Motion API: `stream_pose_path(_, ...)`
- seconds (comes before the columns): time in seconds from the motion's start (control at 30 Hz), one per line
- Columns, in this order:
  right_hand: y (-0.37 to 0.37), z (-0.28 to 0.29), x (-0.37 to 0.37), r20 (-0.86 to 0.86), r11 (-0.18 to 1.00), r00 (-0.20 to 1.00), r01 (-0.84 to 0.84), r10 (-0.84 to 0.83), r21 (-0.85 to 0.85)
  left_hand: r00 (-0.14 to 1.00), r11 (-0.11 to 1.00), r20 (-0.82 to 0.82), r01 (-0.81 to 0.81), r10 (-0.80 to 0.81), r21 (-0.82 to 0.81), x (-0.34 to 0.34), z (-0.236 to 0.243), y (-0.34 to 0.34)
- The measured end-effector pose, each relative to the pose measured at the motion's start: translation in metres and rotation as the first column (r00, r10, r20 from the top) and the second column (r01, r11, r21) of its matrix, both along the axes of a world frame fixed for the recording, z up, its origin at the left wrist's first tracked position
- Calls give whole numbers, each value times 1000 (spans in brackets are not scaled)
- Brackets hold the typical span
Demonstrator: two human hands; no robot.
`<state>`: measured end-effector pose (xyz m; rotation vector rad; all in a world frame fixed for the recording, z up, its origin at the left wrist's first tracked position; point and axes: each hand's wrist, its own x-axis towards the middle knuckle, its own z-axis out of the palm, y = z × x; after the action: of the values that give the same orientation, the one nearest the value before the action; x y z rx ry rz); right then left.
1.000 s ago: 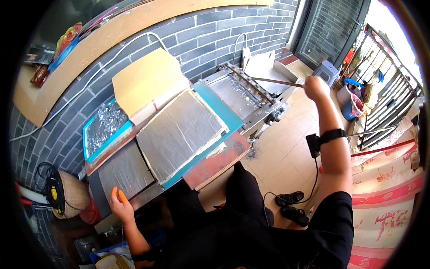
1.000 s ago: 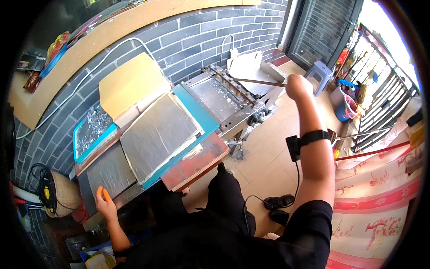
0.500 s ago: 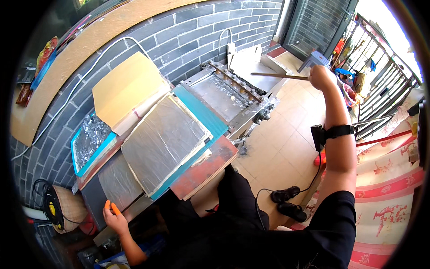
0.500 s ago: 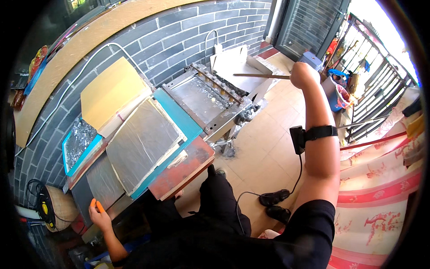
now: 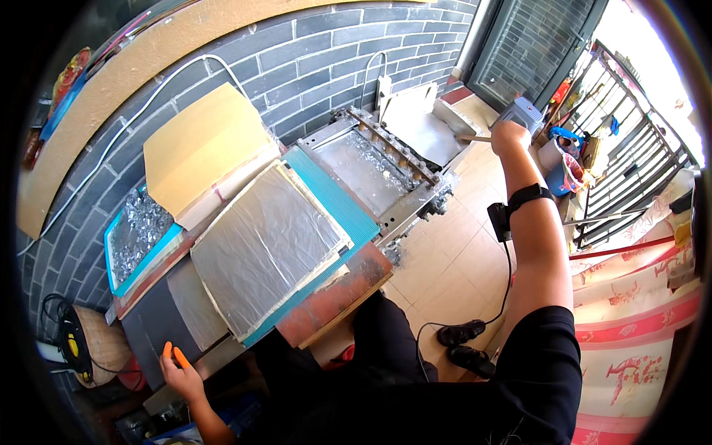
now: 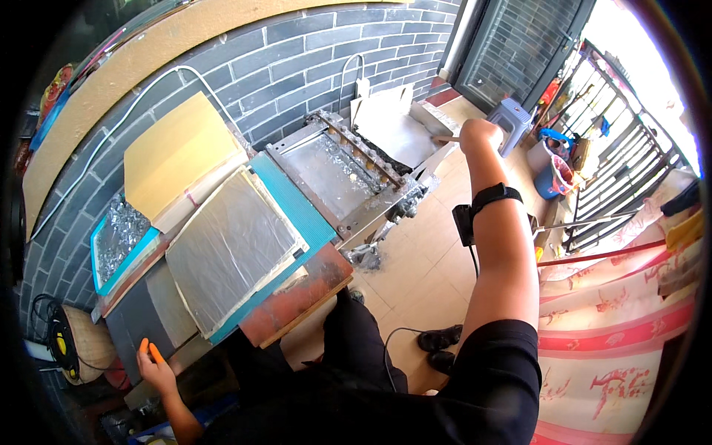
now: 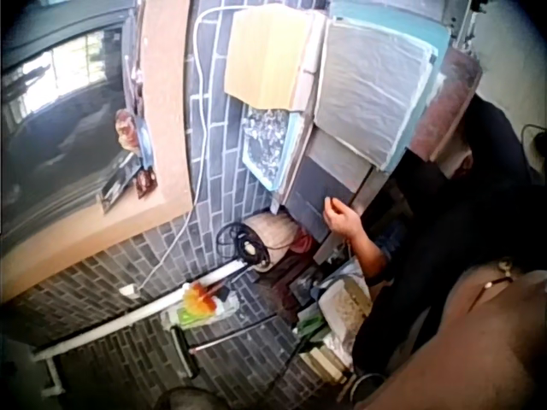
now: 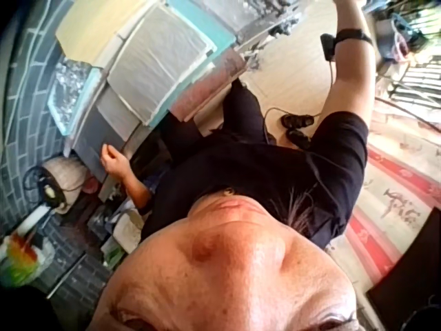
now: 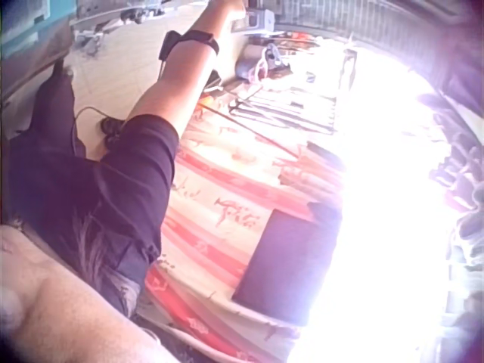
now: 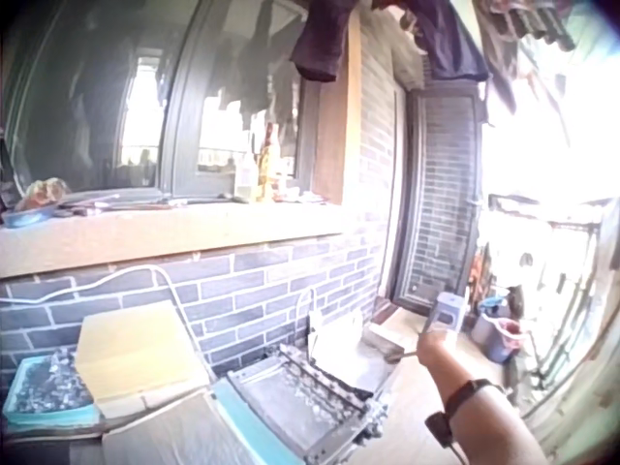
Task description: The person uses a yellow squeegee and a wooden stick to smooth and press down plastic-wrapped rectangular items on a workbench. They repeatedly move the items and apply pressure with the tools to flatten the surfaces.
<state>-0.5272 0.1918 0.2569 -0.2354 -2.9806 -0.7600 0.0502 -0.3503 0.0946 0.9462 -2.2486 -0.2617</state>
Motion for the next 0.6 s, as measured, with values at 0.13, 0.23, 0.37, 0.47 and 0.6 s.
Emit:
stream_pose_path(0.13, -20, 23, 4, -148, 997, 987, -73, 67, -30, 1000, 1000, 17, -15, 15, 5, 3, -1, -1)
stream_pose_path(0.23, -27, 43, 8, -169, 990, 983, -95, 77, -100, 999, 998, 31, -20, 18, 58, 2, 0, -1)
stream_pose_path(0.37, -17, 47, 0, -50, 941, 953, -303, 299, -153, 999, 999, 34, -16, 14, 46, -2, 3, 1)
stream_pose_path(0.47, -53, 61, 20, 64, 947, 956, -273, 287, -172, 997, 998, 63, -47, 44, 44, 2, 6, 3)
stream_pose_path(0.6, -51, 53, 26, -101, 945, 965, -260, 244, -201, 998, 1000, 59, -20, 20, 4, -3, 8, 4)
